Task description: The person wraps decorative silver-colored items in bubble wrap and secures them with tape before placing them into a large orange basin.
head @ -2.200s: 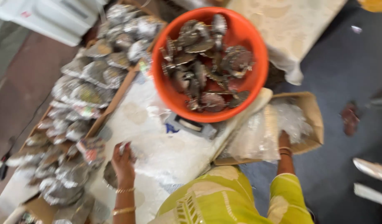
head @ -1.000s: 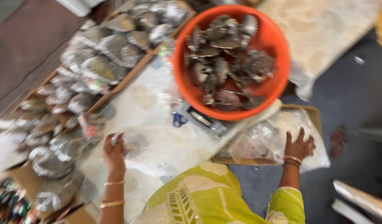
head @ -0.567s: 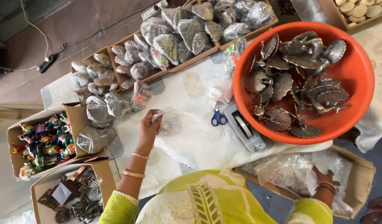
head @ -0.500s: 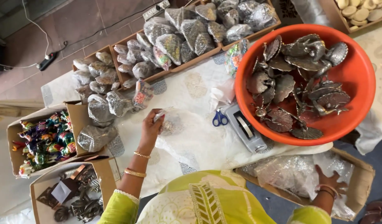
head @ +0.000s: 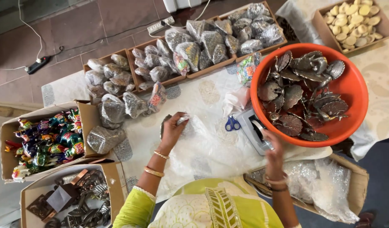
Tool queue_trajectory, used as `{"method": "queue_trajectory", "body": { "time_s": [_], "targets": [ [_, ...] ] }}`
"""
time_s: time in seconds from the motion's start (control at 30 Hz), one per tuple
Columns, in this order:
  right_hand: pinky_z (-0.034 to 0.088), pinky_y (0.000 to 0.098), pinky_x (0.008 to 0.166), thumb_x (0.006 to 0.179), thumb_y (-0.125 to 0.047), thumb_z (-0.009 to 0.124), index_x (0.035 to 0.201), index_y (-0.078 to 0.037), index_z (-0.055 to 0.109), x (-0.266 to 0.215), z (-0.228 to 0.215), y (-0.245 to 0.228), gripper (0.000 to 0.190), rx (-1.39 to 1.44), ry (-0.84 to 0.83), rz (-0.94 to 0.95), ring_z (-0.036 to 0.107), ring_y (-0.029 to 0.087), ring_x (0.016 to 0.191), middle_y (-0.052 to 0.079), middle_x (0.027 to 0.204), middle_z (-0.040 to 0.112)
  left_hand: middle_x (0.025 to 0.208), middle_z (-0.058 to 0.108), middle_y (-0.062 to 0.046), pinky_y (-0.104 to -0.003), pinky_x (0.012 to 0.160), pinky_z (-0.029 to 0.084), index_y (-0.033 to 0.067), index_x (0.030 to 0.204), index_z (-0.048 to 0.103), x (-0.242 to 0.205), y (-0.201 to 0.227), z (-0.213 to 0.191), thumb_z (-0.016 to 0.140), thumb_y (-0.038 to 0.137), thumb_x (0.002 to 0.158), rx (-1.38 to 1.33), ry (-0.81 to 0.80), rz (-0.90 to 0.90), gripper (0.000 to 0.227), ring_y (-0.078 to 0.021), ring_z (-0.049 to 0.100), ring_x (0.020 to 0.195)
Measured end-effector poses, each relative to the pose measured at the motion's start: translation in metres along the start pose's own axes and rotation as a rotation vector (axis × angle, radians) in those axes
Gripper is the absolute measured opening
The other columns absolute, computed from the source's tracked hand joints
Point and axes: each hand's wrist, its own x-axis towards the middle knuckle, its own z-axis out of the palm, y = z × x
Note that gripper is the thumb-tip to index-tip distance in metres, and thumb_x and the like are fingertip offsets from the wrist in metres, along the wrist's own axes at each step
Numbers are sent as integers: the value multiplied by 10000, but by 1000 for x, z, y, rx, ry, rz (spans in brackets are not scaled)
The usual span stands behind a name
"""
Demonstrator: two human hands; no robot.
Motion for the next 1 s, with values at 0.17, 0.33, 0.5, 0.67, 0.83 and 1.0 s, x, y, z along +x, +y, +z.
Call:
{"method": "queue_trajectory", "body": {
  "time_s": [0.17, 0.33, 0.5, 0.67, 0.83, 1.0],
  "targets": [
    [462, 419, 1095, 923, -781, 451, 1601, -93, 352, 33, 109, -39, 971, 224, -625, 341, 538, 238, 1344, 145, 1448, 590, 955, 704, 7, -249, 665, 491, 17, 1128, 701, -18, 0, -6, 713, -5, 908, -48, -3, 200, 221, -60, 560, 768],
    [558, 316, 865, 775, -564, 787, 1506, -90, 359, 34, 160, -100, 971, -101, -1060, 211, 714, 159, 961, 71, 1048, 720, 979, 740, -88, -283, 743, 542, 33, 1120, 691, -35, 23, -43, 756, 14, 876, 82, 79, 197, 253, -127, 637, 793],
    [569, 253, 757, 861, -364, 778, 1325, -63, 574, 22, 180, -49, 589, 104, -876, 474, 670, 99, 806, 5, 919, 719, 956, 715, -94, -272, 698, 512, 29, 1108, 668, -42, 2, -88, 751, 59, 905, 40, 145, 213, 221, -88, 603, 790],
    [361, 191, 665, 1028, -342, 742, 1233, -17, 744, 27, 185, -3, 384, 547, -745, 654, 424, 30, 722, -77, 813, 509, 662, 613, -81, -280, 523, 405, 43, 1101, 696, -50, -12, -116, 778, 126, 908, 114, 129, 99, 225, -78, 449, 578],
    [551, 243, 796, 940, -231, 715, 969, -99, 752, 61, 219, -29, 140, 169, -837, 283, 663, 71, 858, -59, 904, 746, 699, 646, -100, -304, 530, 427, 47, 1120, 694, -39, -24, -132, 814, 230, 884, 243, 89, 167, 322, -118, 494, 554],
    [543, 298, 724, 928, -200, 734, 967, -129, 752, 113, 256, -42, 83, -457, -649, -49, 674, 173, 808, 38, 927, 713, 768, 689, -90, -307, 564, 511, 96, 1218, 655, 2, -38, -158, 841, 323, 815, 532, -107, 94, 498, -154, 599, 618]
  ]
}}
